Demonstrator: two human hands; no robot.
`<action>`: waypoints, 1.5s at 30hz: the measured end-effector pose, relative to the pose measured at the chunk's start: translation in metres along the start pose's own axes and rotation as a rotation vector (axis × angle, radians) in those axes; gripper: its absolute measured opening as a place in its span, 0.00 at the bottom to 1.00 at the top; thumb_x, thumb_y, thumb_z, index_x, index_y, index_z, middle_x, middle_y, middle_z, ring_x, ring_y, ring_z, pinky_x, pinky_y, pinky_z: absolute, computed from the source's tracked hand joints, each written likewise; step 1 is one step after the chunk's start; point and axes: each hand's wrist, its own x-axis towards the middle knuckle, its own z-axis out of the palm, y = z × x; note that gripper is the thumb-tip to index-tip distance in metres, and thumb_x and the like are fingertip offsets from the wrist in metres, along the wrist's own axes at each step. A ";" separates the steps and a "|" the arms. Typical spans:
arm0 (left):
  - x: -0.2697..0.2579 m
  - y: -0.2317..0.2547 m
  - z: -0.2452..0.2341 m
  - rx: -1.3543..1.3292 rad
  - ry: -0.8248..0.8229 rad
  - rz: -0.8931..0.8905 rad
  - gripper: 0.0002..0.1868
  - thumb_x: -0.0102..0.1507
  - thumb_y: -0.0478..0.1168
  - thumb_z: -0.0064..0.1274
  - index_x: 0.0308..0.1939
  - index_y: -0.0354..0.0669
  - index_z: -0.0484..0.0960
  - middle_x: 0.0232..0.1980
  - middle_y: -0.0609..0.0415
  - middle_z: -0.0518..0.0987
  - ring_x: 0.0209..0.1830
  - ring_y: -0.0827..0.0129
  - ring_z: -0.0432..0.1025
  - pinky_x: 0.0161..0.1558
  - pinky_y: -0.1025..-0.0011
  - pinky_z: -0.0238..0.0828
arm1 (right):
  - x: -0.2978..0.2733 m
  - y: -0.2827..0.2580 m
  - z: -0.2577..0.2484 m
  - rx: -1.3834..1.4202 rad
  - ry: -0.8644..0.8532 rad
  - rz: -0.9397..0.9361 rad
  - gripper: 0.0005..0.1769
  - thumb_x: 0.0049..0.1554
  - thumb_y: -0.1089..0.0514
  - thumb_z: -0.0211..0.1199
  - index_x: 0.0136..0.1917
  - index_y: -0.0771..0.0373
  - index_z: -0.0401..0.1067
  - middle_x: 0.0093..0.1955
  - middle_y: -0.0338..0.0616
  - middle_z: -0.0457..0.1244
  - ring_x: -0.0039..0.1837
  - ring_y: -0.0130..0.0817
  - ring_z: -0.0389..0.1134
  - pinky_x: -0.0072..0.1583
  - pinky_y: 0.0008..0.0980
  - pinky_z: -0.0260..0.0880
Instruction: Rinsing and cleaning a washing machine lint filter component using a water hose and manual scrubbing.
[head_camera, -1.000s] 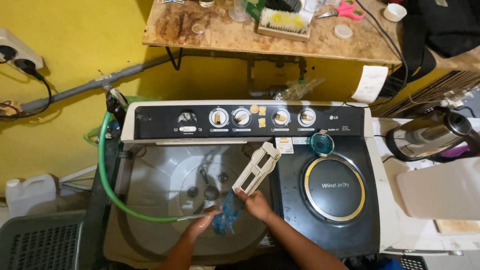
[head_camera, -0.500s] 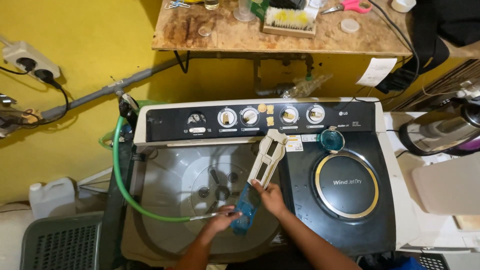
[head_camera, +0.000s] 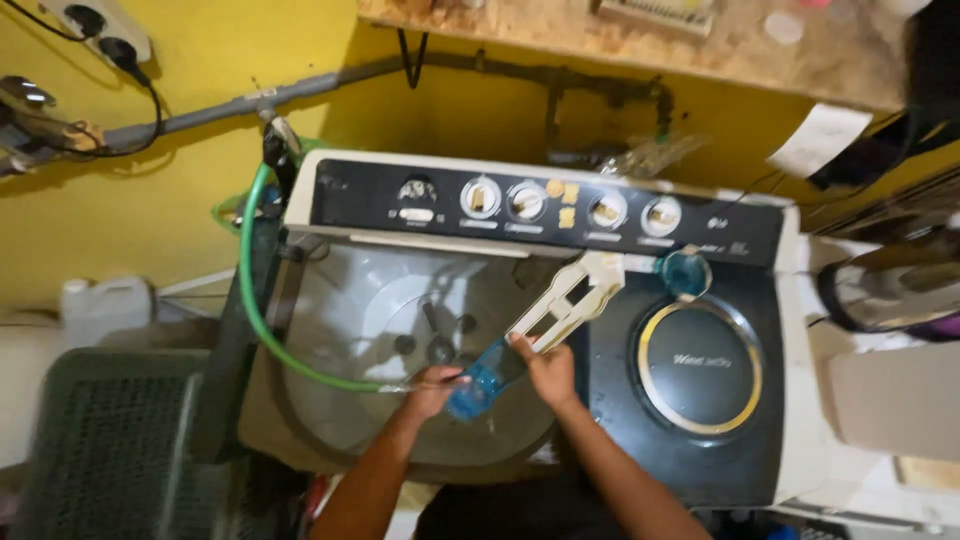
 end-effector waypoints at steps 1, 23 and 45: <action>-0.009 0.018 -0.002 -0.274 0.004 -0.027 0.14 0.56 0.33 0.70 0.45 0.40 0.90 0.43 0.50 0.88 0.46 0.68 0.78 0.53 0.65 0.78 | 0.005 0.009 -0.002 0.005 0.012 0.011 0.12 0.48 0.51 0.80 0.34 0.60 0.82 0.28 0.45 0.68 0.35 0.32 0.65 0.43 0.28 0.63; 0.029 -0.051 0.024 0.102 -0.017 -0.028 0.18 0.62 0.36 0.50 0.44 0.64 0.92 0.36 0.65 0.90 0.39 0.73 0.83 0.47 0.73 0.79 | -0.008 -0.003 -0.013 -0.012 0.046 0.087 0.22 0.54 0.42 0.71 0.32 0.62 0.79 0.31 0.52 0.68 0.40 0.43 0.70 0.50 0.39 0.67; -0.002 -0.052 -0.008 0.316 -0.336 -0.265 0.14 0.59 0.55 0.60 0.39 0.54 0.90 0.42 0.55 0.88 0.49 0.63 0.81 0.56 0.65 0.73 | -0.007 -0.001 -0.006 -0.064 0.000 0.092 0.27 0.58 0.39 0.64 0.38 0.66 0.82 0.39 0.57 0.71 0.49 0.48 0.72 0.55 0.46 0.67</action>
